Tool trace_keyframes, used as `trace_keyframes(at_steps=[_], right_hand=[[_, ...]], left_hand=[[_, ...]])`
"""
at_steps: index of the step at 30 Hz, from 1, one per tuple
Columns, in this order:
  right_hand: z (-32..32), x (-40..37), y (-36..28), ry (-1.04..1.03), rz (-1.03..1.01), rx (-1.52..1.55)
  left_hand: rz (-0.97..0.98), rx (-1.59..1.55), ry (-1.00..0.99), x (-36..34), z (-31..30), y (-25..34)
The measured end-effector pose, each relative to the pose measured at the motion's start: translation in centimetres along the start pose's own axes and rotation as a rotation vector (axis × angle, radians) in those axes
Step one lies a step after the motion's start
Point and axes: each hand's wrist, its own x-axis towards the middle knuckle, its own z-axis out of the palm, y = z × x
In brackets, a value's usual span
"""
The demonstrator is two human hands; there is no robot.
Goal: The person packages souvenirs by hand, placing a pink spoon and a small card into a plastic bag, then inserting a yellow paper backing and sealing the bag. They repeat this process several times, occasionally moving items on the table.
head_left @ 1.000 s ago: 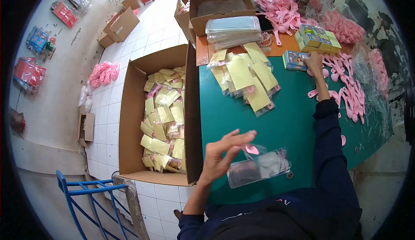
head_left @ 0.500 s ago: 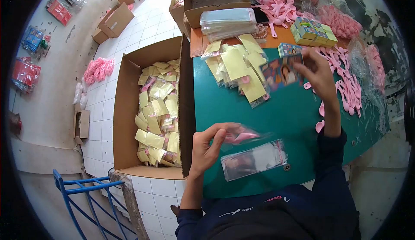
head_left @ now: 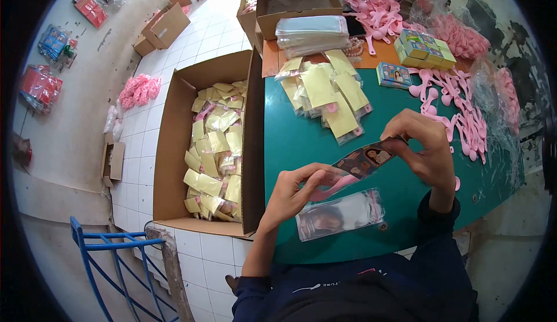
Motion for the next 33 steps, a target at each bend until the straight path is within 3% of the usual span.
trace_keyframes(at_steps=[9, 15, 21, 24, 27, 33], right_hand=[[0.6, -0.1, 0.8, 0.026, -0.015, 0.062], [1.5, 0.0, 0.9, -0.025, 0.008, 0.092], [1.5, 0.2, 0.8, -0.15, 0.076, 0.056], [1.4, 0.2, 0.8, -0.215, 0.114, 0.025], [1.0, 0.3, 0.9, -0.233, 0.145, -0.003], [1.8, 0.4, 1.4, -0.341, 0.14, 0.053]], left_hand=[[0.051, 0.244, 0.017, 0.1, -0.6, -0.7], [0.063, 0.233, 0.009, 0.2, -1.0, -0.5], [0.057, -0.123, 0.108, 0.3, -0.6, -1.2], [0.048, 0.083, 0.049, 0.4, -1.1, -1.7], [0.043, -0.105, 0.104, 0.5, -0.8, -2.0], [0.053, 0.152, -0.027, 1.8, -0.3, -1.6]])
